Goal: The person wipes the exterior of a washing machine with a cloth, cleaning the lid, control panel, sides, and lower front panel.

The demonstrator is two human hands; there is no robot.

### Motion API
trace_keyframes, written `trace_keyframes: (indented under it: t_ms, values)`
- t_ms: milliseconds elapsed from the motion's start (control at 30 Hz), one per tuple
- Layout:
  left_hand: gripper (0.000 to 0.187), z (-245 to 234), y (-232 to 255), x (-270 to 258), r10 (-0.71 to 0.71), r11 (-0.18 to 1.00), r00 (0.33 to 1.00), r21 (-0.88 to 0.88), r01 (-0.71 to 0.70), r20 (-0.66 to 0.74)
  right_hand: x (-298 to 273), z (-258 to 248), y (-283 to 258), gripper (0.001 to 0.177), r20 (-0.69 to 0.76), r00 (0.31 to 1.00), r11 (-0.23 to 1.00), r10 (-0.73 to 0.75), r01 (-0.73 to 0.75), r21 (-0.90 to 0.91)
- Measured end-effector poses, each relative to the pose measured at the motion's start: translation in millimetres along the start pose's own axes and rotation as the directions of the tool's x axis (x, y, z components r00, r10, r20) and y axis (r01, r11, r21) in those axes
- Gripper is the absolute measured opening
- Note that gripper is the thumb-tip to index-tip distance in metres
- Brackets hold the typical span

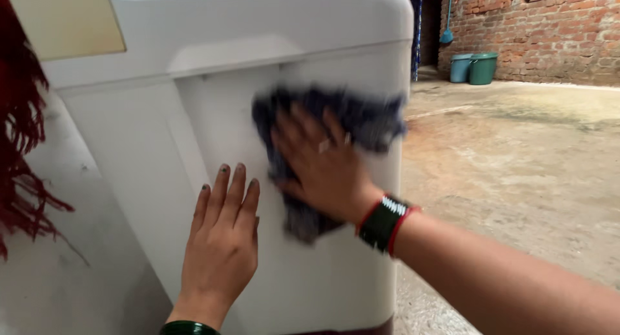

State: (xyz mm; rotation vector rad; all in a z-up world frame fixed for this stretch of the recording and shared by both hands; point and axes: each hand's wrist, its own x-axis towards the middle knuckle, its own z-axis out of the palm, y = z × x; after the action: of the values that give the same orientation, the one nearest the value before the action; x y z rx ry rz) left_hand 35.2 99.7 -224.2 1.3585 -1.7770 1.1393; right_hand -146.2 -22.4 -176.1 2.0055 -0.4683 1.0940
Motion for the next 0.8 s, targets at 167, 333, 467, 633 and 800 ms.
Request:
trace_keyframes:
  t_ms: [167,333,467,633,800]
  values:
    - [0.045,-12,-17,-34,0.021,0.998,0.991,0.059,-0.029,0.13,-98,23,-58,0.066,0.404,0.878,0.961,-0.256,0.277,0.006]
    - [0.054,-27,-28,-49,-0.068,0.996,0.917,0.085,0.037,0.394,-101,10,-55,0.067,0.381,0.81,0.884,-0.445,0.466,0.042]
    - [0.055,-33,-42,-59,-0.095,0.993,0.916,0.098,0.061,0.391,1,6,-19,0.062,0.126,0.967,0.8,-0.223,0.255,-0.544]
    - [0.062,-18,-56,-70,-0.145,0.988,0.936,-0.011,0.156,0.321,51,2,3,0.05,-0.048,0.982,0.967,-0.181,0.169,-0.19]
    - [0.065,4,-58,-77,-0.154,0.98,0.949,-0.082,0.183,0.276,-44,47,-82,0.073,0.308,0.937,0.983,-0.162,0.179,-0.029]
